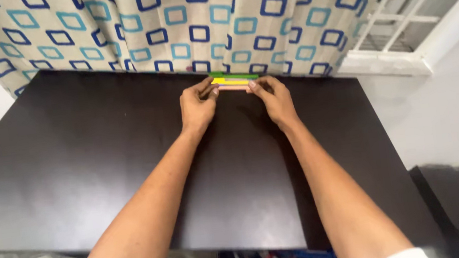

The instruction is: The person repeatedly opens a desk drawer, selects individual pens and a small blue pouch, and places them in a neat row on the desk surface. The person handles each item one at a time and continues until the drawer is emptied.

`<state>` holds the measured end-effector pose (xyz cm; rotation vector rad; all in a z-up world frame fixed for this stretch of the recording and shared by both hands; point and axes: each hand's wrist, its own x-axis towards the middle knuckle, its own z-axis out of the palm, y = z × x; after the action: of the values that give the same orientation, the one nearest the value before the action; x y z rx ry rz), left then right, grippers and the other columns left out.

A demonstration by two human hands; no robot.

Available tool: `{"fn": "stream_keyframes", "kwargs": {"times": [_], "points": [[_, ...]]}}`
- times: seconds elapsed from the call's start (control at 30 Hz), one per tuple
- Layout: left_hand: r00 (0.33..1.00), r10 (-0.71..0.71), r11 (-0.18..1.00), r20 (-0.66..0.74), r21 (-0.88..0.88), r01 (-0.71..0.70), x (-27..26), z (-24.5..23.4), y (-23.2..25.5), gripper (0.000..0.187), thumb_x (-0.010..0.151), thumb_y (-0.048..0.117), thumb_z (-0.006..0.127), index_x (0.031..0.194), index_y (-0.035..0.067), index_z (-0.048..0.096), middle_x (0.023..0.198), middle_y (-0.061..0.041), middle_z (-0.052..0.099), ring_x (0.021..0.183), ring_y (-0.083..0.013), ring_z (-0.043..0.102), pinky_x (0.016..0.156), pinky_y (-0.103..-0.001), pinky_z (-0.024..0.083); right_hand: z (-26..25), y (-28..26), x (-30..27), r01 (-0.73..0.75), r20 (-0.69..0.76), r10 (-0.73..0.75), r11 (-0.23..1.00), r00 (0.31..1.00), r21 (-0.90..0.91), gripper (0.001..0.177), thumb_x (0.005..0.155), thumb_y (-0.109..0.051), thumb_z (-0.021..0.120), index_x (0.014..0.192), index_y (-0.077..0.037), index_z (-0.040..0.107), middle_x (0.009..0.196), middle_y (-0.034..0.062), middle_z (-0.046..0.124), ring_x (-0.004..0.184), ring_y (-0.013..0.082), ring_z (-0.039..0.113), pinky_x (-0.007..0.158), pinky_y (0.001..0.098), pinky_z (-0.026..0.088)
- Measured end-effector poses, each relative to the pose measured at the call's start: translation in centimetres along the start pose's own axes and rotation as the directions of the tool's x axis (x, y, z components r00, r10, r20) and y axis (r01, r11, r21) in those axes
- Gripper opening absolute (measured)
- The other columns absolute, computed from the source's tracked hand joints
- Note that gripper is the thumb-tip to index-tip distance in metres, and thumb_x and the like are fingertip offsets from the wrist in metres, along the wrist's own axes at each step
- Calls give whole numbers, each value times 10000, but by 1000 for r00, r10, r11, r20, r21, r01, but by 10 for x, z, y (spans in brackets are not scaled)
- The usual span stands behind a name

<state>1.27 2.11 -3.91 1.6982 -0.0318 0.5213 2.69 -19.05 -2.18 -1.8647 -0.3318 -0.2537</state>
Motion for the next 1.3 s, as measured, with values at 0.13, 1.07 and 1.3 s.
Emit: {"fn": "stream_keyframes", "kwargs": {"times": [0.13, 1.07, 1.3], "points": [[998, 25, 1000, 52, -2, -25, -32, -10, 18, 325, 888, 90, 740, 1201, 4, 719, 1052, -117, 799, 1002, -171, 789, 846, -280, 599, -3, -5, -25, 2, 103, 0, 1000, 995, -26, 365, 978, -366, 674, 1069, -15, 717, 894, 14, 686, 832, 98, 586, 781, 275, 475], [831, -378, 848, 408, 513, 134, -357, -17, 48, 242, 804, 186, 766, 1041, 179, 815, 946, -54, 780, 890, -241, 715, 812, -385, 548, -136, 40, -386, -386, 250, 552, 780, 795, -493, 415, 912, -239, 636, 1248, -3, 699, 1130, 178, 769, 1074, 288, 747, 945, 362, 551], [899, -147, 775, 412, 613, -154, -372, 16, -20, 151, 841, 220, 710, 969, 152, 751, 1134, -96, 698, 1204, -354, 561, 1008, -535, 444, -97, 134, -374, -103, 148, 381, 565, 913, -819, 751, 915, -510, 643, 1387, 59, 515, 1477, 327, 465, 1387, 477, 410, 1109, 471, 348]]}}
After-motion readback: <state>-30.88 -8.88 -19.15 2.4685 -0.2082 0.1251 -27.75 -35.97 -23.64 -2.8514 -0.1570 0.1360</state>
